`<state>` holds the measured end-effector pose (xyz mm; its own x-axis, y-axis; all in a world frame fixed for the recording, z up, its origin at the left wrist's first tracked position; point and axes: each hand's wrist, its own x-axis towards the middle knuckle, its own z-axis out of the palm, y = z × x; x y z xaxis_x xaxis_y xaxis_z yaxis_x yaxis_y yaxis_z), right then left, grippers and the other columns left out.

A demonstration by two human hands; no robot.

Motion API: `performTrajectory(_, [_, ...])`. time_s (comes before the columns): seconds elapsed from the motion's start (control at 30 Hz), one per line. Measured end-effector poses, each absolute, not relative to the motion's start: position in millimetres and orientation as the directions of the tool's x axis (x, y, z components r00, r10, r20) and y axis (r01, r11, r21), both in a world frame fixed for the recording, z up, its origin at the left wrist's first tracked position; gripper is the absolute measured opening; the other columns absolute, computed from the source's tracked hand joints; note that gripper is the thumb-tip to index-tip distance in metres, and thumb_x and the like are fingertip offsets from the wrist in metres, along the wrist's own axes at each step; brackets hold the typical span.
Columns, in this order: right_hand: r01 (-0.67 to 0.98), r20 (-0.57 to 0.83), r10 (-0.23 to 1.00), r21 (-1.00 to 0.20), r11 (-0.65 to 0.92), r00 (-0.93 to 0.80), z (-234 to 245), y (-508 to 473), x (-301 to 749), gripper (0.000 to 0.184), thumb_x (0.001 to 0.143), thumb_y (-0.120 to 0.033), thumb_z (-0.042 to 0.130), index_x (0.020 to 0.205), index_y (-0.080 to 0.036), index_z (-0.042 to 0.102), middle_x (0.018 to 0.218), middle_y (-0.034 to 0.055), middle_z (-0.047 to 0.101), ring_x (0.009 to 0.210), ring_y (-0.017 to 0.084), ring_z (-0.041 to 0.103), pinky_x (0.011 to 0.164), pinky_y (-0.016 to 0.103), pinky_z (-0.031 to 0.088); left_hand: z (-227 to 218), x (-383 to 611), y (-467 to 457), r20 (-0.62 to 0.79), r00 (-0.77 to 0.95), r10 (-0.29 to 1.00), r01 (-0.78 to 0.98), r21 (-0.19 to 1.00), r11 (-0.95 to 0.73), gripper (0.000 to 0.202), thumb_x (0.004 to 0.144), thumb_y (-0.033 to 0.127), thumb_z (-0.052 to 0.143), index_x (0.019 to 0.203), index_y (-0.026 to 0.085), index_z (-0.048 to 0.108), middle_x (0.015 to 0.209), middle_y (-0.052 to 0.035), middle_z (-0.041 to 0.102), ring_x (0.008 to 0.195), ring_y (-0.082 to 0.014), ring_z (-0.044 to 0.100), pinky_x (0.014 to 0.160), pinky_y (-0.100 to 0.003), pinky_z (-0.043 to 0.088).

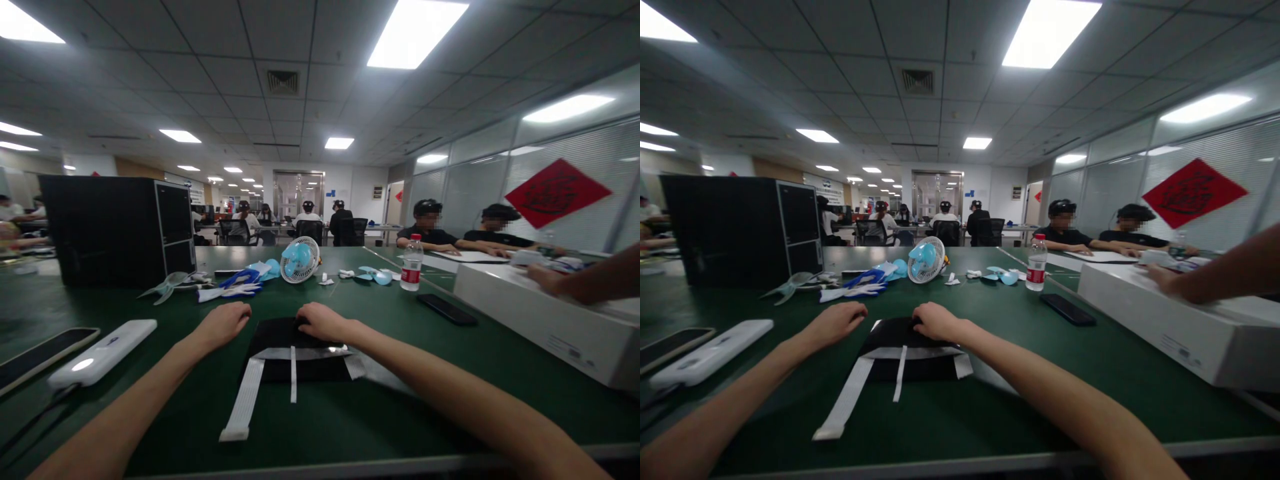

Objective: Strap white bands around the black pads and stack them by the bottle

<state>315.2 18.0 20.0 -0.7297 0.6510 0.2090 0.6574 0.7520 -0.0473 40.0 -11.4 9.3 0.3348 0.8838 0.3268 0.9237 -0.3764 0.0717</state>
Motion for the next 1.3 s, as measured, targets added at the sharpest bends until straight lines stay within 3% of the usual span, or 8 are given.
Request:
performTrajectory(0.2, [0.674,0.195,0.676,-0.089,0.733,-0.71,24,19,318,0.023,0.08,-0.028,0.061,0.098,-0.015,0.068,0.097,0.0074,0.068,0.087,0.02,0.061,0.073,0.027,0.044,10,40,-13,0.302,0.315,0.9,0.934,0.066,-0.35,0.026,0.085,0.031,0.041,0.094,0.021,0.064,0.098,-0.0054,0.066,0.089,-0.0195,0.062,0.079,-0.031,0.046])
performTrajectory(0.37, [0.759,0.268,0.757,-0.119,0.64,-0.596,36,22,358,0.021,0.081,-0.03,0.06,0.093,-0.015,0.069,0.09,0.0086,0.069,0.08,0.02,0.059,0.069,0.027,0.041,12,41,-13,0.267,0.274,0.924,0.952,0.064,-0.301,0.029,0.085,0.032,0.041,0.098,0.021,0.064,0.101,-0.0066,0.066,0.091,-0.0206,0.061,0.08,-0.032,0.047])
performTrajectory(0.57, [0.932,0.313,0.9,-0.097,0.349,-0.304,44,51,458,0.022,0.08,-0.03,0.058,0.085,-0.013,0.072,0.085,0.0102,0.069,0.074,0.019,0.06,0.064,0.025,0.039,16,48,-19,0.219,0.261,0.94,0.952,0.102,-0.288,0.031,0.084,0.035,0.041,0.101,0.021,0.064,0.103,-0.0067,0.066,0.095,-0.0218,0.061,0.08,-0.033,0.048])
performTrajectory(0.63, [0.982,0.301,0.942,-0.068,0.175,-0.147,41,62,492,0.022,0.078,-0.031,0.059,0.082,-0.014,0.072,0.084,0.0103,0.07,0.075,0.019,0.061,0.063,0.025,0.039,16,49,-20,0.217,0.263,0.94,0.95,0.109,-0.291,0.031,0.084,0.035,0.042,0.1,0.021,0.064,0.103,-0.0067,0.066,0.095,-0.0216,0.061,0.08,-0.033,0.048])
performTrajectory(0.87, [0.987,0.243,0.958,-0.089,-0.131,0.149,24,81,566,0.02,0.076,-0.031,0.059,0.08,-0.015,0.072,0.089,0.0131,0.069,0.083,0.024,0.064,0.063,0.026,0.043,10,45,-14,0.212,0.259,0.942,0.953,0.103,-0.285,0.031,0.084,0.037,0.042,0.1,0.022,0.064,0.103,-0.0061,0.066,0.095,-0.0218,0.061,0.081,-0.034,0.048])
performTrajectory(1.07, [0.971,0.228,0.948,-0.134,-0.195,0.222,17,83,578,0.02,0.074,-0.03,0.061,0.082,-0.014,0.07,0.09,0.0146,0.068,0.083,0.025,0.064,0.065,0.028,0.045,5,41,-9,0.211,0.275,0.938,0.948,0.1,-0.301,0.031,0.084,0.038,0.042,0.1,0.022,0.063,0.104,-0.0055,0.066,0.095,-0.0209,0.061,0.082,-0.033,0.048])
performTrajectory(1.3, [0.977,0.252,0.951,-0.159,-0.143,0.18,27,77,580,0.025,0.081,-0.034,0.058,0.08,-0.012,0.069,0.094,0.0182,0.067,0.085,0.025,0.063,0.064,0.028,0.042,9,45,-14,0.204,0.283,0.937,0.948,0.089,-0.305,0.032,0.084,0.037,0.04,0.1,0.022,0.063,0.104,-0.0064,0.066,0.094,-0.0213,0.061,0.081,-0.034,0.047])
